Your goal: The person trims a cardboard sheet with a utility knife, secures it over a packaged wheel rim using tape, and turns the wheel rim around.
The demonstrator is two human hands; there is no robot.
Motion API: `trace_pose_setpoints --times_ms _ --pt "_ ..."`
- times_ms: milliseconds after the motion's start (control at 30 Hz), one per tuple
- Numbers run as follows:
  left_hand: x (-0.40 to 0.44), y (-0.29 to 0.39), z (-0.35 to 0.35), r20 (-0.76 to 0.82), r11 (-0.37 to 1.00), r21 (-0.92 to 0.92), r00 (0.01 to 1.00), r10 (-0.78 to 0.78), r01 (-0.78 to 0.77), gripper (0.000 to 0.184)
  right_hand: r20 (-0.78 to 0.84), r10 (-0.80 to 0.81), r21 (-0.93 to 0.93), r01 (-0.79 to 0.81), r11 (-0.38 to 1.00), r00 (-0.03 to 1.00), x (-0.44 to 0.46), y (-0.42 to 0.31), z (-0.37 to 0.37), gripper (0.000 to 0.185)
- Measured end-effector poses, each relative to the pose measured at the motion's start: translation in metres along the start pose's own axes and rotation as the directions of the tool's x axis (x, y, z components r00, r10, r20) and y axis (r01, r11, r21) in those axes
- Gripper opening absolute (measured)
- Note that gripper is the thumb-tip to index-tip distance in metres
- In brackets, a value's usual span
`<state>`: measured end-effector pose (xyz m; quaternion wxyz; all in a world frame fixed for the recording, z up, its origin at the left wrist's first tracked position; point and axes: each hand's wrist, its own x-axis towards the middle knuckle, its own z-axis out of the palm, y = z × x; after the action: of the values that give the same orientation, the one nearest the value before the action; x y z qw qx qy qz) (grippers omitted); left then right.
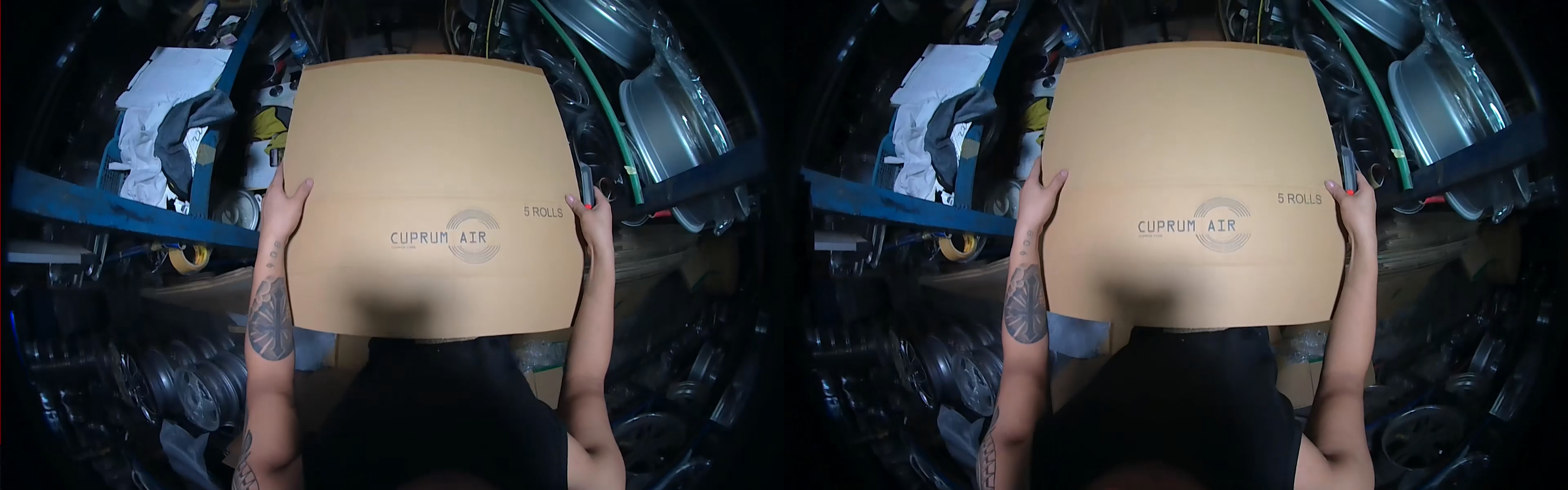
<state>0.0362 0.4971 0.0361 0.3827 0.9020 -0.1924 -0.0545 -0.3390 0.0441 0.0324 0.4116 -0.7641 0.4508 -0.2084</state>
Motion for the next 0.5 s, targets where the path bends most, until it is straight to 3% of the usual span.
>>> trace_pose_setpoints --times_ms 67,100,200,300,333,400,500 --pt "0.005 0.006 -0.011 0.122 0.997 0.050 0.991 -0.061 0.055 0.074 0.085 0.049 0.241 -0.069 0.968 0.995 0.002 -0.001 0.001 0.040" --pt "0.006 0.013 -0.018 0.183 0.993 0.079 0.978 -0.102 0.089 0.075 0.116 0.089 0.246 -0.115 0.962 0.989 0.001 -0.017 -0.002 0.039" --pt "0.007 0.035 -0.021 0.153 0.882 0.470 0.982 -0.106 0.022 0.087 0.159 0.065 0.084 -0.079 0.993 0.985 -0.003 -0.047 -0.009 0.043" --pt "0.003 0.043 -0.025 0.134 0.875 0.480 0.981 -0.141 0.061 0.100 0.084 -0.013 -0.029 0.015 0.999 0.996 0.000 -0.017 -0.003 0.049" --pt "0.004 0.042 -0.022 0.145 0.851 0.522 0.976 -0.163 0.064 0.102 0.046 0.054 -0.139 -0.047 0.989 0.997 -0.001 -0.014 -0.003 0.052" --pt "-0.003 0.036 -0.017 0.158 0.792 0.605 0.962 -0.223 0.084 0.109 0.031 0.012 -0.242 -0.004 0.970 0.999 -0.014 -0.031 -0.003 0.051" --pt "-0.009 0.038 -0.014 0.079 0.791 0.609 0.988 -0.129 0.054 0.105 -0.038 0.125 -0.447 -0.129 0.885 0.991 -0.018 -0.048 0.003 0.052"
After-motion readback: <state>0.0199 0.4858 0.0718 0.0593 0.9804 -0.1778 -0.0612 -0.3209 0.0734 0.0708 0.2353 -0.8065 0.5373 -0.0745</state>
